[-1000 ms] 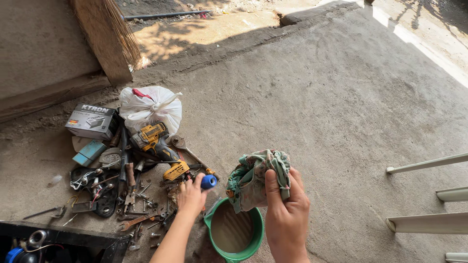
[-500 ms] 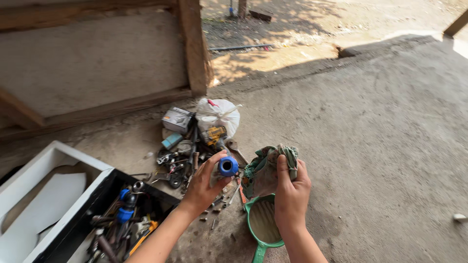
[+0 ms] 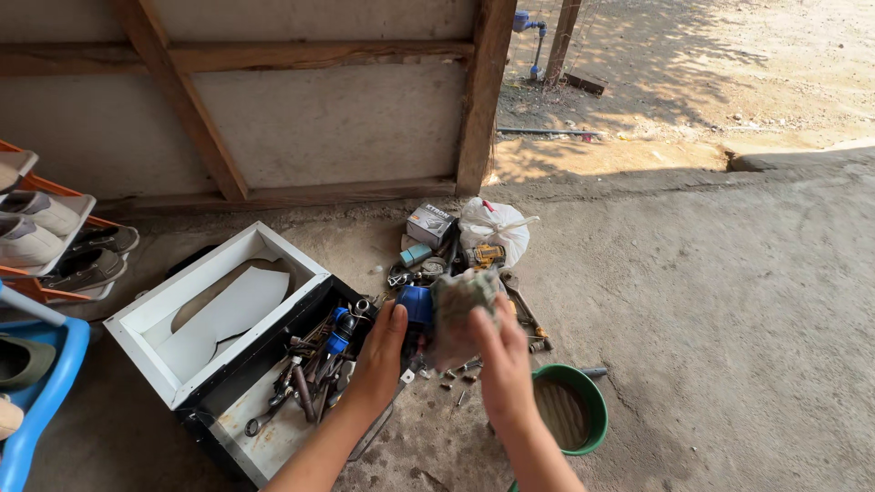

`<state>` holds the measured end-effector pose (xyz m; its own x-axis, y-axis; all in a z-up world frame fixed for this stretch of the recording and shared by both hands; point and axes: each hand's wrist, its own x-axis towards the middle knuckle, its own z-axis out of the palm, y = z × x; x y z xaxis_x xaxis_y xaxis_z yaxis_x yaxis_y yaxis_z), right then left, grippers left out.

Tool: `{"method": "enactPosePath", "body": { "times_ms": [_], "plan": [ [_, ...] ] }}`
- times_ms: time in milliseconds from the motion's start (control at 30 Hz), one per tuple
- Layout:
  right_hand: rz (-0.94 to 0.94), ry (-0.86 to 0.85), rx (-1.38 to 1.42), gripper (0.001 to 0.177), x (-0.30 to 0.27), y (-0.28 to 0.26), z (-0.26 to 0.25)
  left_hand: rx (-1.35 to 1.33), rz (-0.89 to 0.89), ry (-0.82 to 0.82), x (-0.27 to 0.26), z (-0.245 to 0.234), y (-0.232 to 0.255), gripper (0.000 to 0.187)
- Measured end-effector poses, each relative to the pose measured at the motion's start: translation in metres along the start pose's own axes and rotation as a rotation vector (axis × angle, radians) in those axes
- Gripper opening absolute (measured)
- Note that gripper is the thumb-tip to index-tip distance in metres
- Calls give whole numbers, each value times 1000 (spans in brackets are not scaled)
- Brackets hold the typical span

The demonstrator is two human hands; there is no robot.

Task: The person wipes several tools and small objects with a cloth. They handle pliers, a small black device with wires, and a blue plastic object, cleaning each one before placing it back into a white box.

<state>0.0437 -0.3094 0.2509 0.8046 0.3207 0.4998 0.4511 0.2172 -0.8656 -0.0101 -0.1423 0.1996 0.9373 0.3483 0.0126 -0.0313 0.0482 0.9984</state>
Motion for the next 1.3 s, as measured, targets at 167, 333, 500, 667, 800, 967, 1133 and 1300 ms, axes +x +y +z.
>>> {"method": "enactPosePath", "body": {
  "times_ms": [167, 333, 500, 667, 800, 967, 1133, 1300],
  "plan": [
    [177, -47, -132, 30, -21, 33, 50, 96, 113, 31, -19, -5, 4, 54],
    [572, 52, 468, 34, 0, 72, 31, 218, -16, 33, -12, -10, 17, 52],
    [80, -211, -738, 34, 25, 50, -6, 365, -94, 79, 16, -22, 23, 54],
    [374, -240, -1102, 49, 26, 43, -6, 416, 91, 111, 29, -20, 22, 58],
    [236, -108, -821, 34, 29, 44, -11, 578, -36, 59, 29, -17, 23, 70],
    [302, -24, -354, 14, 24, 45, -8, 666, -24, 18, 26, -16, 28, 71],
    [313, -15, -97, 17, 23, 54, 9, 755, 3, -84, 19, -8, 28, 70],
    [184, -120, -254, 16, 9, 50, 22, 747, 24, -89, 17, -18, 25, 68]
  ]
}}
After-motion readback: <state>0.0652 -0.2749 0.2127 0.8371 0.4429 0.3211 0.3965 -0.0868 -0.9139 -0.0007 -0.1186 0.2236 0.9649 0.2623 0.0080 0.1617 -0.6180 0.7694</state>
